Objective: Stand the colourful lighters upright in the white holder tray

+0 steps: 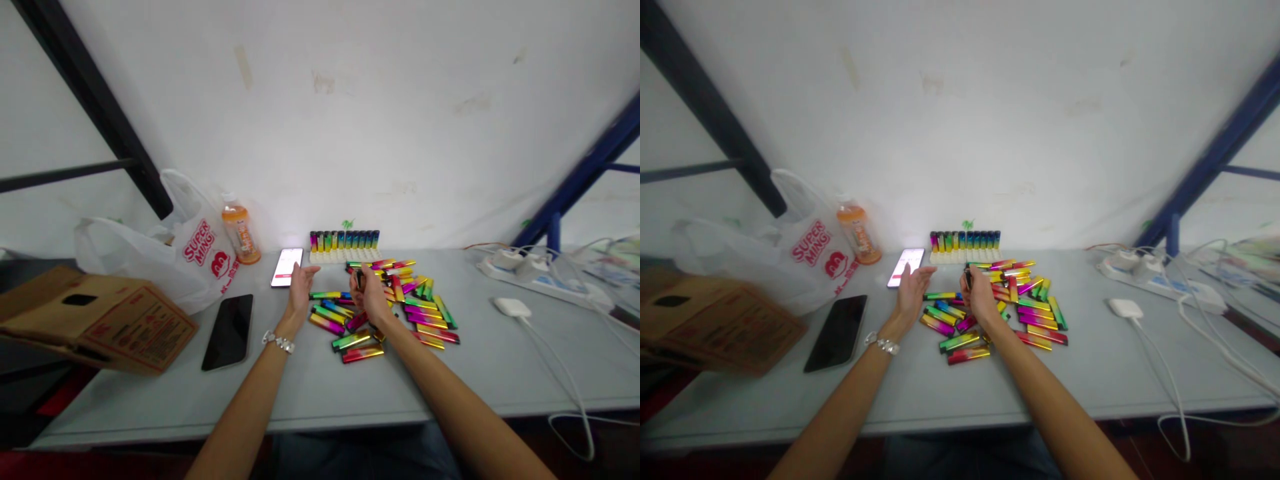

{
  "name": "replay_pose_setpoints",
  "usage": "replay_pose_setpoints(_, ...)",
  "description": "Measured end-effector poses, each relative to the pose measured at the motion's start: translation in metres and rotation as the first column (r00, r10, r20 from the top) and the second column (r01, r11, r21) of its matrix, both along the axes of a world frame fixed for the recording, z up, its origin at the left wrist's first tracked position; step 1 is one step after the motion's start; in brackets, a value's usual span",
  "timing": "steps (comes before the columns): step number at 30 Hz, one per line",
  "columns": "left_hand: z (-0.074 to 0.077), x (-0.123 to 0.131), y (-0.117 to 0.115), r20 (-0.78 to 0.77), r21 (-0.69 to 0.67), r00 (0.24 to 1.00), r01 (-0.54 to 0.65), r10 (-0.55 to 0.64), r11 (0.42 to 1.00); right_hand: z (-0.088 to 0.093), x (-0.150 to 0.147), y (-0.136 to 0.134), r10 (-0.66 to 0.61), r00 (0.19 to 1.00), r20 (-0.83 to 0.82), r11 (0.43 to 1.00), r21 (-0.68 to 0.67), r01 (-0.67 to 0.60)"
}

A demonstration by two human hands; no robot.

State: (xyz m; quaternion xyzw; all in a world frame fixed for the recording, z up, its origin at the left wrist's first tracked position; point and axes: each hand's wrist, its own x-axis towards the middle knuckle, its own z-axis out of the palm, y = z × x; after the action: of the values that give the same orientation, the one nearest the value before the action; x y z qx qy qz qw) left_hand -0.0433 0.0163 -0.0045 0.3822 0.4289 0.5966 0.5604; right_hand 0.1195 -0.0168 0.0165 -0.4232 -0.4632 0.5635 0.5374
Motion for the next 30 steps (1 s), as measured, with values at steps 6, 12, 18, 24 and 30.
replay_pose_setpoints(6,0.000,0.001,0.000,-0.013,0.010,1.000,-0.015,0.015,1.000,0.002,-0.002,0.002,0.020,1.000,0.015,0.984,0.178,-0.023)
replay_pose_setpoints(12,-0.002,0.000,0.001,-0.010,0.010,1.000,-0.013,0.013,1.000,0.012,0.007,0.022,-0.100,0.963,0.250,0.926,0.377,-0.002)
replay_pose_setpoints(18,-0.006,-0.001,0.005,-0.009,-0.016,0.999,-0.035,0.035,0.999,0.034,0.023,0.082,-0.260,0.776,0.575,0.845,0.524,-0.106)
replay_pose_setpoints(24,-0.009,0.000,0.008,-0.023,-0.014,0.998,-0.061,0.061,0.998,0.033,0.017,0.138,-0.339,0.656,0.675,0.830,0.542,-0.128)
replay_pose_setpoints(30,-0.011,0.000,0.007,-0.024,-0.014,0.997,-0.070,0.070,0.997,0.026,0.007,0.163,-0.376,0.580,0.723,0.807,0.563,-0.179)
